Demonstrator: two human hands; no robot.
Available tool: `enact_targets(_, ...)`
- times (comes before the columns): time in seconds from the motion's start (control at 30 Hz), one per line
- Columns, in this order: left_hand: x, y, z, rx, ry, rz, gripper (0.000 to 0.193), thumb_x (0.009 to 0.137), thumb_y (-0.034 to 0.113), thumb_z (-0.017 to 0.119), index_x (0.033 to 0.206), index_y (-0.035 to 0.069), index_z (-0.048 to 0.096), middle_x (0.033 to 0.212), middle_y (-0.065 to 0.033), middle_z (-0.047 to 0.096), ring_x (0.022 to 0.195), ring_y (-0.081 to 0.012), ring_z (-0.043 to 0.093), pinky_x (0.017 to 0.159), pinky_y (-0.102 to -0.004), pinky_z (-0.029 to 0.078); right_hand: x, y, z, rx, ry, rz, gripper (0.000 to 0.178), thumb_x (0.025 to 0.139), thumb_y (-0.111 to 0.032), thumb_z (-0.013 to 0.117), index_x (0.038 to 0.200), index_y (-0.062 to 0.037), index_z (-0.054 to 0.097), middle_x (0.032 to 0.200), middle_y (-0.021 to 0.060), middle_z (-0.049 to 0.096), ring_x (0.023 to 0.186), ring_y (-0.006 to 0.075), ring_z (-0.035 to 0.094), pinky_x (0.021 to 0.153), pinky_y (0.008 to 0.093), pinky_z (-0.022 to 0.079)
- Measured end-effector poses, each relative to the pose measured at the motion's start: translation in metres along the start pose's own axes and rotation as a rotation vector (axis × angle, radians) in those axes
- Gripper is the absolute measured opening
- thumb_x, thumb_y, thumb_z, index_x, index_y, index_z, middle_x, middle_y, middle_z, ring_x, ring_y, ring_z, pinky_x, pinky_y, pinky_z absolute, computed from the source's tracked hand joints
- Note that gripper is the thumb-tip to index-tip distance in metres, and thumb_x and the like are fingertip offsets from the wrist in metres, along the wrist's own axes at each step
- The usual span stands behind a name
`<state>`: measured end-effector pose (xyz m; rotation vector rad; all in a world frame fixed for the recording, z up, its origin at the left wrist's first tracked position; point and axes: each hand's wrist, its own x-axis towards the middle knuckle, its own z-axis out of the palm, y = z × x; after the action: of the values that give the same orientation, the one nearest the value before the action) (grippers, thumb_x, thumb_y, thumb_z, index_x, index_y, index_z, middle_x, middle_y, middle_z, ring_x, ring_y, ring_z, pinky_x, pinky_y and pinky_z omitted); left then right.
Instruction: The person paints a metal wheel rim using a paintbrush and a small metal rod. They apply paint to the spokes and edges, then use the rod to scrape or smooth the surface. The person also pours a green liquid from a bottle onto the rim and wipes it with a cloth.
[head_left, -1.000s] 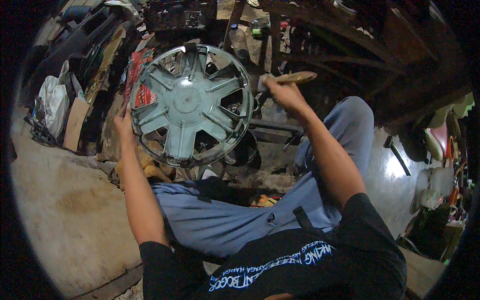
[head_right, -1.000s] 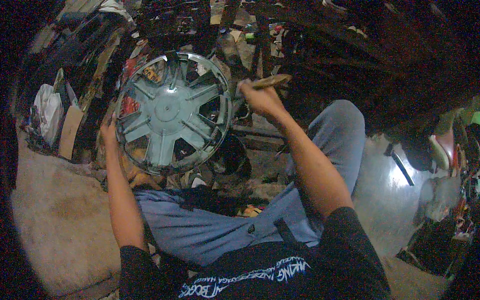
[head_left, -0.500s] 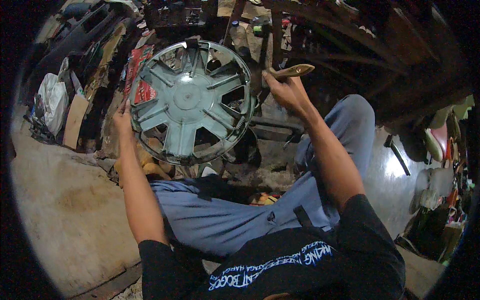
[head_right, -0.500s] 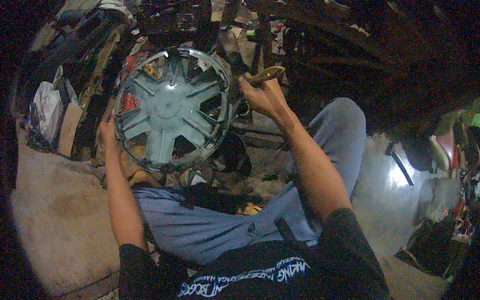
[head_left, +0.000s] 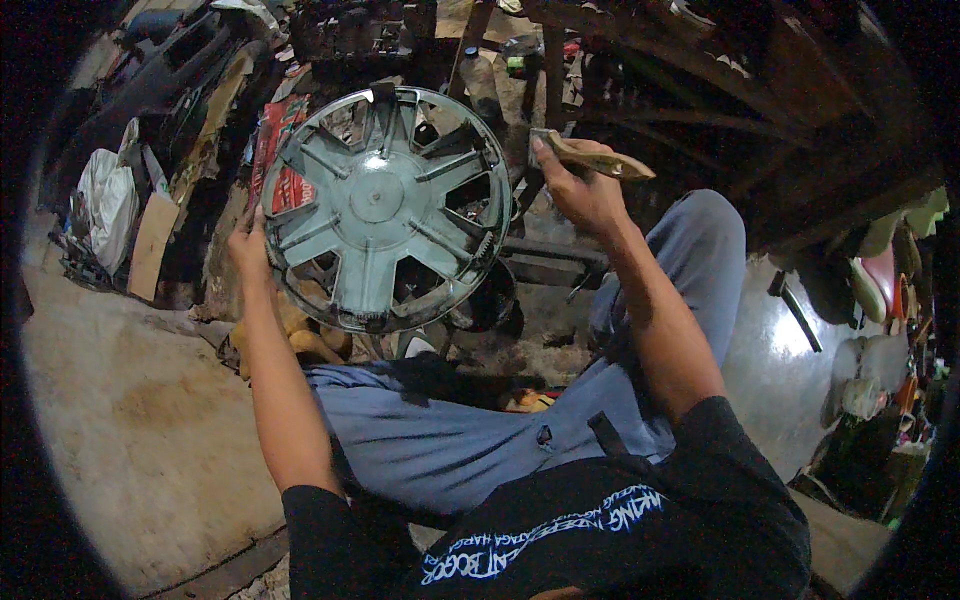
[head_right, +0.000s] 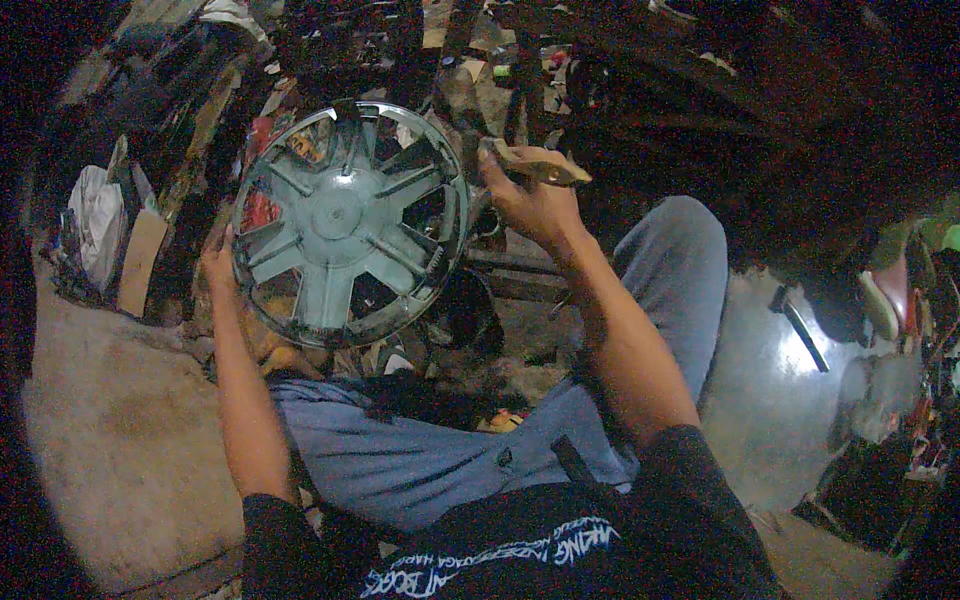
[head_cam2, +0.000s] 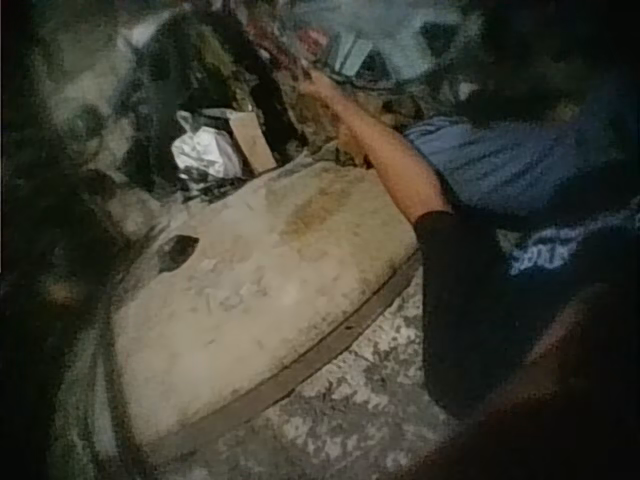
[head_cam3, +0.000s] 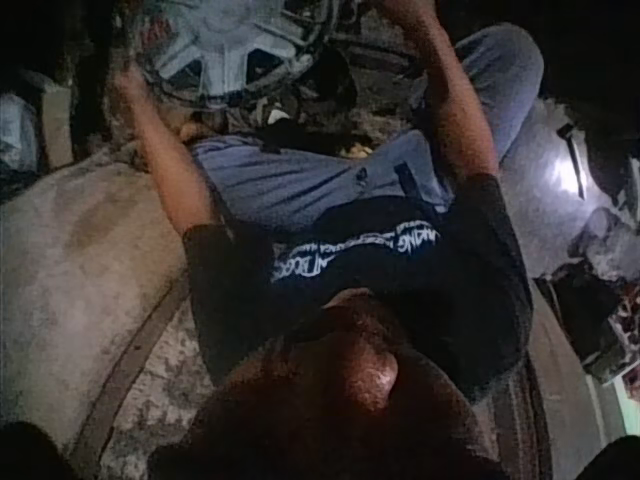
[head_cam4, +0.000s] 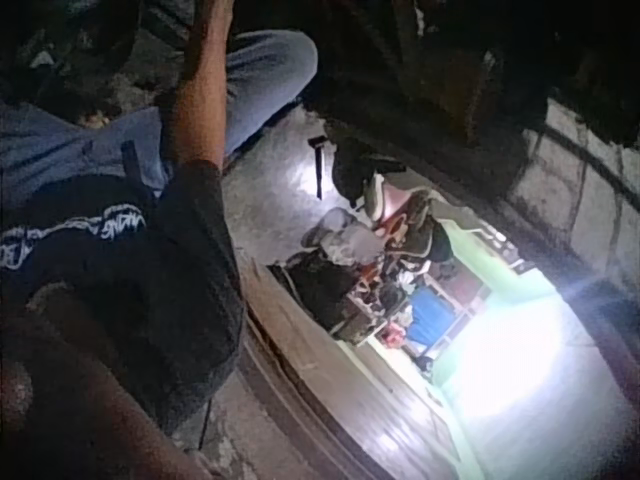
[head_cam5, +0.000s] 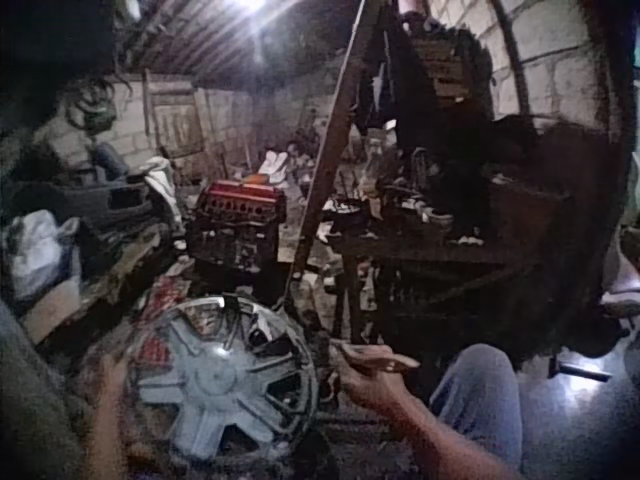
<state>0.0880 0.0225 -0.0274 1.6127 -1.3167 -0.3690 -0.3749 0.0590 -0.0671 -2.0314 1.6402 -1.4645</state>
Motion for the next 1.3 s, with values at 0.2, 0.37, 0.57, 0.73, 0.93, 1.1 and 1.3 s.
enact_targets(0.2,0.001,-0.003,0.001,-0.184,-0.060,-0.052,0.037,0.092,0.024,0.062,0.113,-0.006,0.062,0.104,-0.0106,0.066,0.091,-0.0158,0.059,0.082,-0.0291,0.045,-0.003,-0.012,0.003,-0.181,-0.050,-0.104,0.022,0.086,-0.027,0.063,0.089,-0.0061,0.068,0.077,0.0122,0.067,0.067,0.0317,0.064,0.060,0.0369,0.049)
enact_targets(0.37,0.002,-0.013,0.002,-0.196,-0.011,-0.042,0.037,0.092,0.024,0.062,0.111,-0.007,0.062,0.102,-0.0109,0.066,0.090,-0.0162,0.059,0.082,-0.0293,0.045,0.005,-0.019,-0.007,0.087,-0.096,0.207,0.023,0.086,-0.029,0.061,0.088,-0.0065,0.067,0.081,0.0186,0.066,0.075,0.0374,0.063,0.063,0.0387,0.051)
enact_targets(0.57,-0.002,-0.002,0.006,-0.178,0.009,0.000,0.036,0.092,0.024,0.061,0.110,-0.007,0.063,0.100,-0.0105,0.066,0.088,-0.0155,0.058,0.081,-0.0292,0.045,-0.025,-0.037,-0.015,0.011,-0.364,0.213,0.032,0.089,-0.032,0.056,0.082,-0.0019,0.064,0.072,0.0229,0.062,0.073,0.0408,0.062,0.059,0.0459,0.048)
enact_targets(0.73,-0.015,0.015,0.005,-0.060,0.055,-0.044,0.034,0.092,0.023,0.061,0.108,-0.006,0.064,0.096,-0.0089,0.067,0.085,-0.0147,0.059,0.080,-0.0290,0.045,-0.057,-0.065,-0.024,0.046,-0.482,0.353,0.034,0.090,-0.028,0.057,0.076,0.0031,0.060,0.060,0.0139,0.054,0.054,0.0226,0.048,0.055,0.0382,0.042)
enact_targets(0.93,-0.011,0.009,0.005,-0.048,0.064,-0.071,0.033,0.090,0.025,0.063,0.105,-0.004,0.066,0.094,-0.0069,0.067,0.080,-0.0144,0.059,0.075,-0.0295,0.046,-0.116,-0.113,-0.021,0.593,-0.703,0.708,0.036,0.090,-0.033,0.060,0.079,0.0017,0.061,0.064,0.0107,0.054,0.066,0.0124,0.046,0.061,0.0344,0.042)
enact_targets(1.1,-0.008,0.005,0.005,-0.059,0.057,-0.237,0.033,0.090,0.025,0.064,0.105,-0.004,0.066,0.095,-0.0075,0.067,0.080,-0.0146,0.059,0.074,-0.0292,0.045,-0.116,-0.113,-0.013,0.435,-0.371,0.797,0.036,0.085,-0.034,0.068,0.085,0.0018,0.062,0.081,0.0056,0.062,0.079,0.0139,0.055,0.070,0.0320,0.046)
enact_targets(1.3,-0.011,0.014,0.007,-0.111,0.037,-0.193,0.035,0.090,0.024,0.064,0.109,-0.004,0.065,0.098,-0.0083,0.067,0.084,-0.0150,0.059,0.077,-0.0288,0.046,-0.064,-0.059,-0.012,-0.045,0.076,0.402,0.026,0.089,-0.030,0.065,0.095,-0.0045,0.066,0.089,0.0082,0.067,0.084,0.0139,0.061,0.074,0.0291,0.047)
